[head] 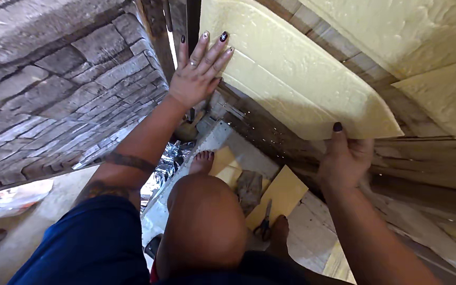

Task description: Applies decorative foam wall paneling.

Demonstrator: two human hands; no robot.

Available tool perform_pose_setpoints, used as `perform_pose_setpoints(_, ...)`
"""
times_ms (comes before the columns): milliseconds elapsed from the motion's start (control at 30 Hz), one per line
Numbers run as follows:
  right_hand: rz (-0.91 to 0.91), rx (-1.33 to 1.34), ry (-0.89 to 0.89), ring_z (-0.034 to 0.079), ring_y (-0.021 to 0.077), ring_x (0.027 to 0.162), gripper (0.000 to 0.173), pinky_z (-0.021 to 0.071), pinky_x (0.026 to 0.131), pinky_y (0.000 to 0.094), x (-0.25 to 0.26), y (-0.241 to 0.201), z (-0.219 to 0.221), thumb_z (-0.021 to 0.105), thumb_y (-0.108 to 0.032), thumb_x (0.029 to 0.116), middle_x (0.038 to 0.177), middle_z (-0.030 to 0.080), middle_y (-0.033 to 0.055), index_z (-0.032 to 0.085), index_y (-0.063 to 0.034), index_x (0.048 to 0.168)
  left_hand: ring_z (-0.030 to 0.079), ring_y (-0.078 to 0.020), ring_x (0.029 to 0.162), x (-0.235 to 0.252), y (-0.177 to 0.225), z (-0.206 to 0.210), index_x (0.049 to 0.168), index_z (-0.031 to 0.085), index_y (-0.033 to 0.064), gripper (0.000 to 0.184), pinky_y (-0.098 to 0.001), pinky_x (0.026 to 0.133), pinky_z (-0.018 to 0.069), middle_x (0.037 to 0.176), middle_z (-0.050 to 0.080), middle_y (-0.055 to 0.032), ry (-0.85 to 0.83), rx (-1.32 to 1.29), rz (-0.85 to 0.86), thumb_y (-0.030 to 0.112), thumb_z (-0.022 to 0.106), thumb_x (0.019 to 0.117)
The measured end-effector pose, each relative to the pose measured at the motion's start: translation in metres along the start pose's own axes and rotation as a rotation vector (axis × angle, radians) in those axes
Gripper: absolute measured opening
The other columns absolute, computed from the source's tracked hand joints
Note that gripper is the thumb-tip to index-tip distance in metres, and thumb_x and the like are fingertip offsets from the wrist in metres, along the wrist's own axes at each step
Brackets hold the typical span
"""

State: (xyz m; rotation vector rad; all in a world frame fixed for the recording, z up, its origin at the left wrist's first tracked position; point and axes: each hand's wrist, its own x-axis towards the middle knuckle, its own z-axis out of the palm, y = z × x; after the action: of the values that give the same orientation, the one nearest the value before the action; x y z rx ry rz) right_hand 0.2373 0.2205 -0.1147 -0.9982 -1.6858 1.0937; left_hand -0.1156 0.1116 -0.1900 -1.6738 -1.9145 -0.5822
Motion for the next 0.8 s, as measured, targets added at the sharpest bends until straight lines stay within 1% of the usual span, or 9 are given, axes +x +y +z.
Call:
perform_pose_setpoints(100,-0.022,0.021,-0.006,0.068,0.0099,0.106,0.022,0.0578,0.096,0.0368,0.004,0.001,0.000,0.059,-0.009,0.1022,0.112,0.069,-0.0068,0.057,-0.0107,0.124,0.035,-0.0368,0.148,0.000,-0.008,-0.002,0.155,0.045,0.0299,0.055,-0.0684,0.113,0.0204,0.161,0.043,-0.0009,0.035,0.017,0.016,0.034,0.060,0.1017)
perform_pose_setpoints(167,-0.023,0.027,-0.011,0.068,0.0103,0.106,0.022,0.0576,0.097,0.0376,0.004,0.002,0.001,0.058,-0.008,0.1024,0.112,0.069,-0.0064,0.056,-0.0098,0.124,0.035,-0.0361,0.149,0.000,-0.010,-0.003,0.154,0.045,0.0323,0.054,-0.0681,0.113,0.0212,0.161,0.043,0.0017,0.032,0.027,0.009,0.033,0.059,0.1027)
perform_pose_setpoints(233,-0.022,0.032,-0.004,0.068,0.0096,0.105,0.021,0.0578,0.096,0.0369,0.004,0.001,0.002,0.059,-0.008,0.1020,0.111,0.069,-0.0074,0.056,-0.0110,0.123,0.035,-0.0362,0.149,0.002,-0.008,-0.004,0.154,0.046,0.0314,0.051,-0.0679,0.113,0.0218,0.161,0.043,0.0017,0.020,0.034,-0.005,0.031,0.057,0.1043)
perform_pose_setpoints(300,-0.023,0.032,0.004,0.068,0.0095,0.105,0.021,0.0576,0.096,0.0370,0.003,0.001,0.003,0.058,-0.008,0.1022,0.111,0.069,-0.0074,0.056,-0.0107,0.123,0.036,-0.0364,0.148,0.003,-0.006,-0.002,0.153,0.047,0.0306,0.050,-0.0678,0.113,0.0224,0.160,0.045,0.0012,0.045,0.030,-0.011,0.029,0.057,0.1045)
perform_pose_setpoints(400,-0.017,0.028,0.015,0.068,0.0093,0.105,0.021,0.0577,0.095,0.0359,0.001,0.000,0.004,0.059,-0.008,0.1016,0.111,0.070,-0.0071,0.057,-0.0108,0.123,0.036,-0.0360,0.148,0.002,-0.006,0.006,0.152,0.048,0.0315,0.049,-0.0671,0.114,0.0208,0.159,0.046,0.0013,0.083,0.022,-0.021,0.029,0.057,0.1044)
perform_pose_setpoints(533,-0.011,0.022,0.004,0.068,0.0083,0.104,0.020,0.0576,0.095,0.0346,-0.003,-0.005,0.006,0.058,-0.008,0.1020,0.110,0.070,-0.0085,0.058,-0.0122,0.121,0.038,-0.0365,0.147,0.002,-0.006,0.010,0.151,0.050,0.0308,0.049,-0.0666,0.113,0.0237,0.157,0.049,0.0007,0.114,0.029,-0.024,0.027,0.058,0.1031)
perform_pose_setpoints(600,-0.012,0.027,0.005,0.068,0.0088,0.105,0.020,0.0579,0.094,0.0345,-0.005,-0.006,0.007,0.058,-0.007,0.1016,0.110,0.070,-0.0080,0.058,-0.0120,0.121,0.039,-0.0359,0.147,0.003,-0.005,0.011,0.151,0.051,0.0308,0.048,-0.0666,0.113,0.0236,0.156,0.050,0.0010,0.124,0.040,-0.033,0.026,0.058,0.1030)
perform_pose_setpoints(667,-0.017,0.034,0.004,0.068,0.0095,0.105,0.021,0.0582,0.094,0.0349,-0.008,-0.007,0.007,0.059,-0.007,0.1011,0.110,0.070,-0.0075,0.058,-0.0120,0.121,0.039,-0.0360,0.147,0.004,-0.002,0.012,0.150,0.051,0.0301,0.048,-0.0672,0.113,0.0228,0.156,0.050,0.0013,0.119,0.045,-0.055,0.025,0.057,0.1027)
perform_pose_setpoints(800,-0.051,-0.018,-0.021,0.068,0.0102,0.108,0.022,0.0577,0.096,0.0369,-0.012,-0.014,0.005,0.060,-0.010,0.1015,0.113,0.070,-0.0067,0.058,-0.0102,0.124,0.039,-0.0352,0.147,0.006,0.001,0.008,0.152,0.050,0.0273,0.051,-0.0668,0.112,0.0246,0.157,0.049,0.0033,0.091,0.055,-0.076,0.024,0.059,0.1016)
